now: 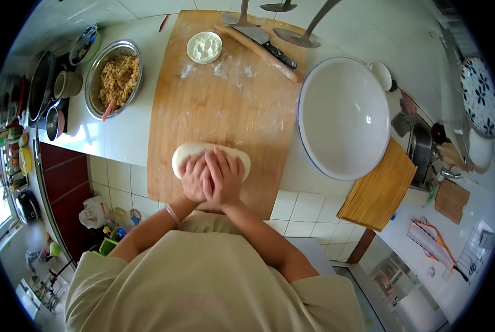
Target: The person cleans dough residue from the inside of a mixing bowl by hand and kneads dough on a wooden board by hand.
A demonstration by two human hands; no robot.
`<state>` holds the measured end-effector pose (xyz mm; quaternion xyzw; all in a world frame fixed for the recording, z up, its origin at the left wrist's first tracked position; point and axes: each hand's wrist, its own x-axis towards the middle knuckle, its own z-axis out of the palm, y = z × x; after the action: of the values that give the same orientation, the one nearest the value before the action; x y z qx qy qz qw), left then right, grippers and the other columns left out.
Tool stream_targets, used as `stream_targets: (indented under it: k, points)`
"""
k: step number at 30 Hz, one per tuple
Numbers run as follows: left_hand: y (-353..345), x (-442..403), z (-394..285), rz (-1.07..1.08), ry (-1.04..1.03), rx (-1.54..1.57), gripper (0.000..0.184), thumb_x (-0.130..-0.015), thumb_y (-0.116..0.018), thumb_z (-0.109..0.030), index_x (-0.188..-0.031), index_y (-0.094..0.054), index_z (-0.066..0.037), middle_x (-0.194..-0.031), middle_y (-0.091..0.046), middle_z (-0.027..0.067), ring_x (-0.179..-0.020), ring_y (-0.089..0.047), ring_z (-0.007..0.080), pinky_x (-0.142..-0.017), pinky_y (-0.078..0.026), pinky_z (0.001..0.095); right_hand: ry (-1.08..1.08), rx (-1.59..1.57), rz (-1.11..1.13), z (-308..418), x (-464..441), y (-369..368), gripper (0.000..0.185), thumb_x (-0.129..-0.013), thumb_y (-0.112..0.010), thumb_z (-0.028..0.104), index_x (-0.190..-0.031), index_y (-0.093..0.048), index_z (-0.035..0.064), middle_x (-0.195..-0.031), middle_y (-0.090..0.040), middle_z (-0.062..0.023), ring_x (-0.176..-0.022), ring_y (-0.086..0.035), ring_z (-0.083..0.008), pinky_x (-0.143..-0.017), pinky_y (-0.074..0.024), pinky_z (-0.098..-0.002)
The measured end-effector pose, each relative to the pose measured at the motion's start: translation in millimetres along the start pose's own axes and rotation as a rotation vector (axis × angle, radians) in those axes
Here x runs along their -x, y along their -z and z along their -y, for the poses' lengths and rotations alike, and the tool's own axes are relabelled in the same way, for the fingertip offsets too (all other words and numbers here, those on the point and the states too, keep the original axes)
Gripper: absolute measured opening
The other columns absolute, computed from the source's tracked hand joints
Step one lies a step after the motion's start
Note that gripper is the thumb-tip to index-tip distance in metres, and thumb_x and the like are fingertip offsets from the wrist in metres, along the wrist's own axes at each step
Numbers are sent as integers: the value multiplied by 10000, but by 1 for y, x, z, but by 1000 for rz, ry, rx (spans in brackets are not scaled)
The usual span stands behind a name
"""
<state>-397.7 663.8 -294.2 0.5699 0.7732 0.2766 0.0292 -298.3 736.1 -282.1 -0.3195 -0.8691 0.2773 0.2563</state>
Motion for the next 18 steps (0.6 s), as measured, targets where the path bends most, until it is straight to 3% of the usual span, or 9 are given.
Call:
stream_targets:
  k: [2, 8, 10, 11, 13, 15, 17, 18]
  points:
    - [-18, 15, 11, -59, -148, -53, 455, -938, -392, -375, -1237, -604, -105, -1315, -599, 104, -1226, -546, 316, -1086, -250, 510, 68, -23, -49, -15, 12, -7, 498, -936, -428, 370, -1316, -579, 87, -1374, -542, -177, -1255, -502, -340, -1089, -247, -521]
    - [-35, -50, 27, -47, -144, -59, 434, -942, -364, -381, -1182, -635, -142, -1287, -617, 97, -1203, -559, 312, -1062, -275, 497, 95, -46, -45, -60, -37, -18, 514, -936, -380, 375, -1315, -584, 95, -1345, -558, -186, -1240, -524, -341, -1083, -254, -517]
    - [-37, -77, 30, -57, -158, -12, 428, -933, -387, -387, -1140, -656, -126, -1248, -637, 100, -1169, -583, 310, -1031, -319, 480, 140, -66, 8, -77, -57, -15, 528, -929, -383, 369, -1304, -583, 55, -1335, -556, -208, -1188, -560, -341, -1043, -306, -528]
    - [-34, -97, 27, -54, -131, 17, 383, -912, -459, -370, -1081, -678, -106, -1195, -658, 103, -1122, -609, 289, -1000, -357, 455, 171, -132, -56, -83, -76, -10, 506, -926, -412, 339, -1276, -588, 19, -1261, -593, -232, -1099, -603, -352, -974, -390, -506]
    - [-35, -132, 20, -57, -112, 61, 348, -900, -488, -349, -1040, -685, -99, -1157, -667, 91, -1084, -615, 276, -989, -364, 443, 247, -281, -170, -106, -101, -15, 461, -931, -436, 307, -1240, -602, 7, -1164, -641, -213, -1020, -632, -361, -898, -458, -477]
    - [-42, -157, 19, -58, -75, 127, 280, -879, -540, -312, -977, -695, -102, -1078, -686, 73, -1006, -623, 261, -967, -375, 427, 133, -212, -210, -120, -112, -20, 435, -955, -440, 300, -1229, -602, 4, -1089, -661, -205, -967, -643, -378, -824, -498, -471]
    - [-49, -179, 19, -39, -25, 152, 247, -878, -553, -301, -959, -702, -120, -1015, -701, 68, -946, -625, 260, -951, -382, 419, -166, -410, -242, -138, -116, -41, 413, -980, -439, 333, -1180, -628, 26, -1040, -677, -210, -917, -653, -384, -782, -509, -470]
    - [-53, -185, 19, -22, 15, 147, 249, -887, -545, -305, -962, -706, -130, -993, -706, 68, -926, -625, 263, -946, -383, 417, -244, -341, -186, -143, -130, -37, 384, -980, -460, 337, -1125, -650, 37, -993, -682, -215, -887, -657, -386, -759, -513, -454]
